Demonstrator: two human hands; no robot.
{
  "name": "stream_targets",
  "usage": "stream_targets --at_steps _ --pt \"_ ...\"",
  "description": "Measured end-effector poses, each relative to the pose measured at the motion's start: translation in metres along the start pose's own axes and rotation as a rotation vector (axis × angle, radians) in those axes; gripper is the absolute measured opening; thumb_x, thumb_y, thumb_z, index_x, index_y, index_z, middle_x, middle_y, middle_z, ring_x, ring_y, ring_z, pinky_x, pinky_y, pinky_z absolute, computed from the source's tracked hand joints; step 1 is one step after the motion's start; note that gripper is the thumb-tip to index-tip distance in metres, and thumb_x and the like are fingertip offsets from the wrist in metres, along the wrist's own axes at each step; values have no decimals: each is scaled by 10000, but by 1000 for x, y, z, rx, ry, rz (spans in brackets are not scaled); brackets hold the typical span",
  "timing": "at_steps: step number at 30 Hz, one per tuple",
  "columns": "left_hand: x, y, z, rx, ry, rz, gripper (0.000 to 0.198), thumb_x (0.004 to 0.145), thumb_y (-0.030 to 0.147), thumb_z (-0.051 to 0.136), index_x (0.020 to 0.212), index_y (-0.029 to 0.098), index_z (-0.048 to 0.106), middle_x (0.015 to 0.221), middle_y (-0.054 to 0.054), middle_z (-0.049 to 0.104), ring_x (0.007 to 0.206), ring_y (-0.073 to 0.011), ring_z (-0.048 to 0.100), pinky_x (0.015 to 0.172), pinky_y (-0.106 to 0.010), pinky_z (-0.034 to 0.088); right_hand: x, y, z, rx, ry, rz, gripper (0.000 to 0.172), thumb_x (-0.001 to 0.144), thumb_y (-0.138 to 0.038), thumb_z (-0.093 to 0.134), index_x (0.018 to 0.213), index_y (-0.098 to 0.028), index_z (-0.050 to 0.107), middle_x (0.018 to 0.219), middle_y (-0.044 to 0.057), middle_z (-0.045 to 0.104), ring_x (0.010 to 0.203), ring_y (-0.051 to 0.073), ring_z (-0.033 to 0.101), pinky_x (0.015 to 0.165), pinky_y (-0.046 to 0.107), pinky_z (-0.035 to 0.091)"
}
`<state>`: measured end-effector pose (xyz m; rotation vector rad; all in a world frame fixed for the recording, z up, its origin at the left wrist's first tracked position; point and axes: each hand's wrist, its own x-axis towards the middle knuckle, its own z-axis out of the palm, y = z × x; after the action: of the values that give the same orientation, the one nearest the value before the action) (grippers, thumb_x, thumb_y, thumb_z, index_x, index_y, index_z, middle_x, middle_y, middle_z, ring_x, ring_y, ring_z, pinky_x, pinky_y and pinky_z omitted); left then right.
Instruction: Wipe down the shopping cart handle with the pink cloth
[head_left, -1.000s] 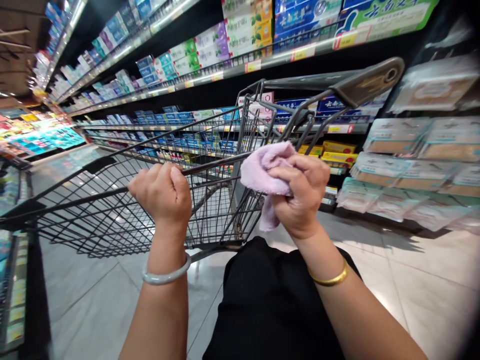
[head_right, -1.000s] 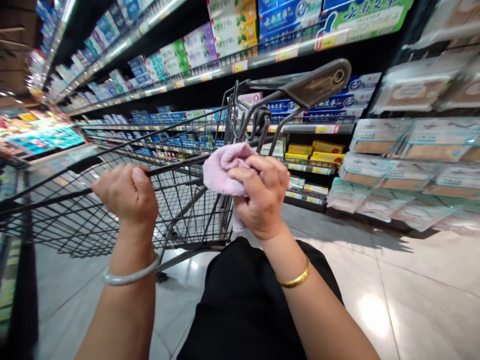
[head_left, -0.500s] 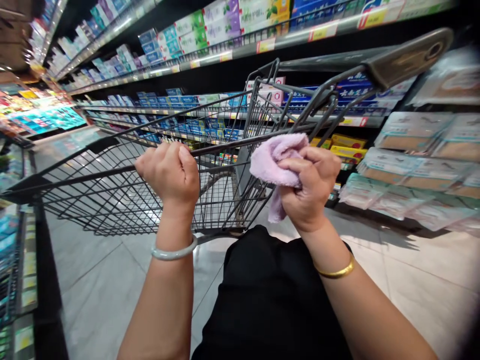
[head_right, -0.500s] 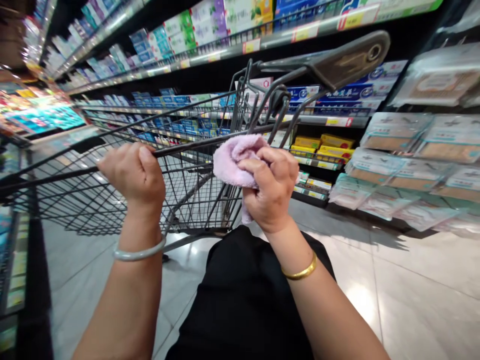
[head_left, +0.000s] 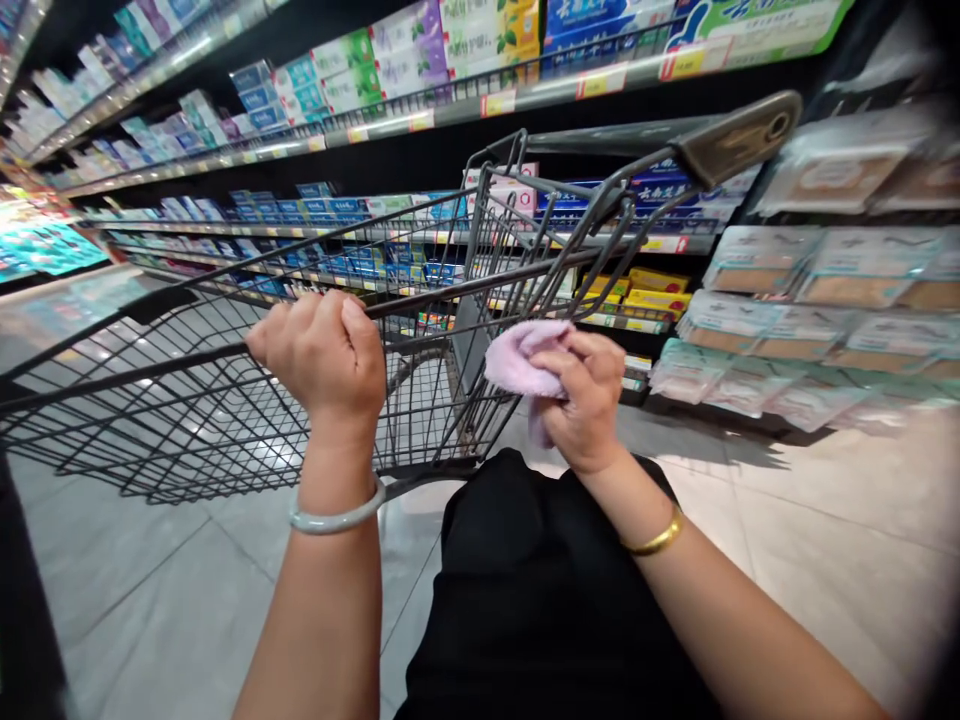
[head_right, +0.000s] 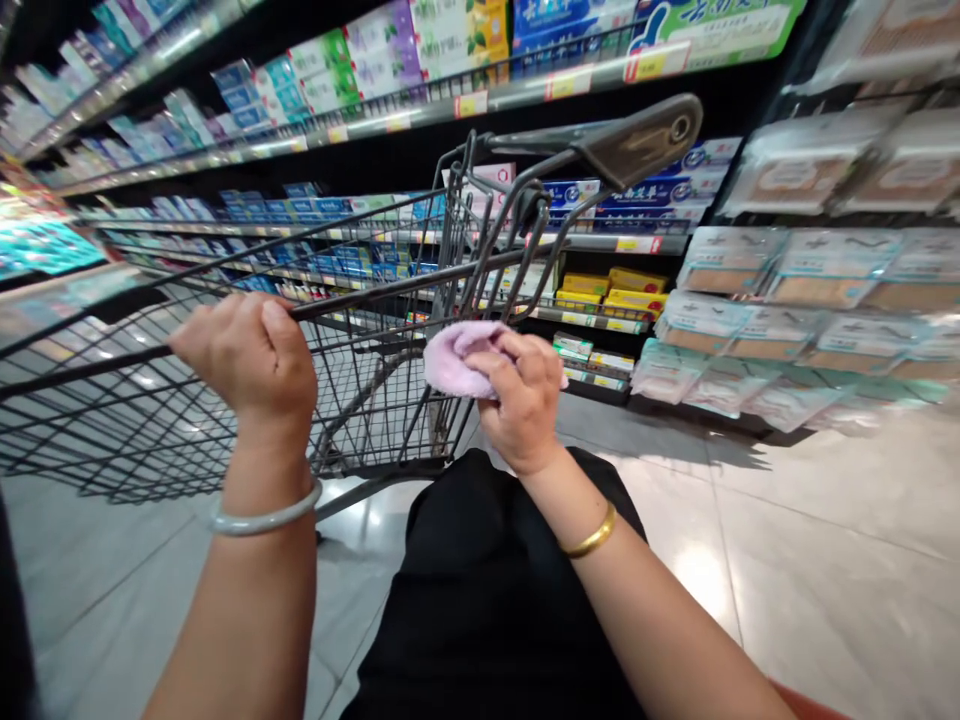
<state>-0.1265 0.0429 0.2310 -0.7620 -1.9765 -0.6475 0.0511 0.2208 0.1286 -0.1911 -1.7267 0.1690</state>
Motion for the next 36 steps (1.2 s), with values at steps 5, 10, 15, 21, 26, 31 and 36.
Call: stream_targets --at_steps 5,10,15,21,26,31,36 --pt "0 -3 0 0 3 17 384 1029 385 330 933 243 675 936 -86 681 1017 -298 613 891 -523 345 -24 -8 4 -21 -157 6 300 836 -80 641 1023 -288 749 1125 44 682 1157 238 589 1012 414 461" --pt "1 -5 -1 4 -26 38 468 1036 421 262 914 234 673 915 -77 661 1014 -285 621 833 -510 338 -10 -8 3 -68 -42 115 250 853 -156 636 1021 -304 748 1114 45 661 1143 240 603 1044 452 458" --pt "1 -5 1 -22 -15 35 450 1032 428 270 872 247 650 893 -71 651 1006 -288 614 832 -521 334 -42 -19 10 -31 -267 66 355 818 -65 619 1052 -289 762 1143 44 692 1157 240 579 985 405 457" --pt "0 -6 0 -26 -23 30 438 1036 432 271 920 243 649 926 -87 647 1013 -305 585 864 -525 315 -50 -24 12 -53 -201 147 380 817 -64 621 1067 -305 774 1156 54 681 1188 252 555 1005 417 436" --pt "3 -10 3 5 6 41 395 1018 405 324 868 208 632 882 -85 640 924 -271 551 836 -476 312 -58 -30 18 -29 -456 100 373 854 -70 612 1109 -298 762 1175 49 710 1139 239 564 923 380 425" --pt "4 -14 4 10 28 53 392 1023 401 323 877 210 632 880 -83 656 918 -276 549 819 -457 310 -67 -41 25 3 -466 105 356 900 -110 610 1139 -327 758 1203 41 713 1186 238 554 985 391 403" --pt "5 -15 3 35 -13 24 421 1027 412 314 888 195 648 909 -97 663 942 -281 551 827 -458 306 -72 -47 34 9 -662 56 309 951 -137 579 1155 -301 745 1263 43 717 1174 240 561 947 392 401"
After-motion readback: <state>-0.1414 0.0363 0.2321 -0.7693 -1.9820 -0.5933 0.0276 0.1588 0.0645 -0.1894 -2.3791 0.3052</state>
